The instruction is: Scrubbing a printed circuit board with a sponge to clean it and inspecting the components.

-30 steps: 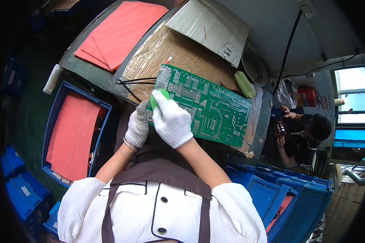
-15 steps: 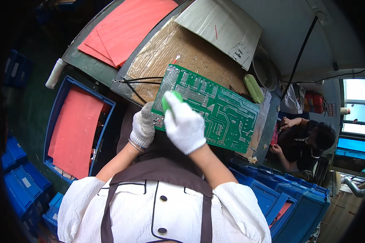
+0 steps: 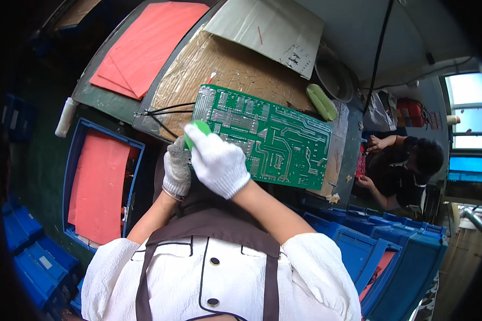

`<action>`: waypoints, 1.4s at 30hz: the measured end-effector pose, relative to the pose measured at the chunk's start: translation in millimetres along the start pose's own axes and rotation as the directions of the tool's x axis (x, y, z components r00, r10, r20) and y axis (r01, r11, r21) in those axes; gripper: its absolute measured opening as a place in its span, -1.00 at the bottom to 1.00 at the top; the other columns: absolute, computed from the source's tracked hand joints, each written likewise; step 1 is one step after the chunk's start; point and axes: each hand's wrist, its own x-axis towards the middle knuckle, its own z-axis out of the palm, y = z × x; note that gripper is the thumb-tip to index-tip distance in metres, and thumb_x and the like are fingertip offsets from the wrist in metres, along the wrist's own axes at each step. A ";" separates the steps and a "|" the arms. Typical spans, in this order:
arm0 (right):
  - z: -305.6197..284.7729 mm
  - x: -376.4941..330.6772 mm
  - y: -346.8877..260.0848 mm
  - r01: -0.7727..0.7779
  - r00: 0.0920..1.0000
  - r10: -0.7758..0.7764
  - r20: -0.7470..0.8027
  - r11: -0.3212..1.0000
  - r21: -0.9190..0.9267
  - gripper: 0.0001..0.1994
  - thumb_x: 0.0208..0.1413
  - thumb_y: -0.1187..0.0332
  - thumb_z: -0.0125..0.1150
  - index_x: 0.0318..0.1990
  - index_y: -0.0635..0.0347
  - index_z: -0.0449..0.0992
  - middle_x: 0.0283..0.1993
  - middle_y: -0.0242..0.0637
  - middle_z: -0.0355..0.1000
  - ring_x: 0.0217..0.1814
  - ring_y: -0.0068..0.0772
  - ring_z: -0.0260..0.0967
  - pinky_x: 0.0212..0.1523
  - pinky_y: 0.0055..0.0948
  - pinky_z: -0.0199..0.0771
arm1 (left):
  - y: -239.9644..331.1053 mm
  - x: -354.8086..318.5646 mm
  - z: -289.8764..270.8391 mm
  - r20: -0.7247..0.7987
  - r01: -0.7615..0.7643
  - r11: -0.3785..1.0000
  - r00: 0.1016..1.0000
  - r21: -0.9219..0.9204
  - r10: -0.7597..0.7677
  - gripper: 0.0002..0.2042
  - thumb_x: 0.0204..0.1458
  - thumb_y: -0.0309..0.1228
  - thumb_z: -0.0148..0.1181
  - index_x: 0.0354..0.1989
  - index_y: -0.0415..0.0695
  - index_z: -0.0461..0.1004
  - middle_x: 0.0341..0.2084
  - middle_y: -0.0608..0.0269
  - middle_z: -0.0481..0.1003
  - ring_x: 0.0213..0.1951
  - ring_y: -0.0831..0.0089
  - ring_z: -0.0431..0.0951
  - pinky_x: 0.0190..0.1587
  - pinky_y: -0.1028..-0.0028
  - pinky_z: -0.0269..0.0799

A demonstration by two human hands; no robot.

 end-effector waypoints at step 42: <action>-95.9 -11.9 141.2 -0.396 0.877 0.321 -0.357 0.904 -0.160 -0.63 0.12 0.30 0.18 0.11 -0.23 0.54 -0.31 -0.07 0.60 -0.34 0.04 0.60 -0.28 0.04 0.62 | 3.9 6.0 4.8 -0.032 0.031 0.993 0.999 0.115 -0.028 -0.60 0.41 -0.11 -0.09 -0.26 -0.22 0.48 -0.44 0.41 0.46 -0.43 0.66 0.36 -0.36 0.59 0.28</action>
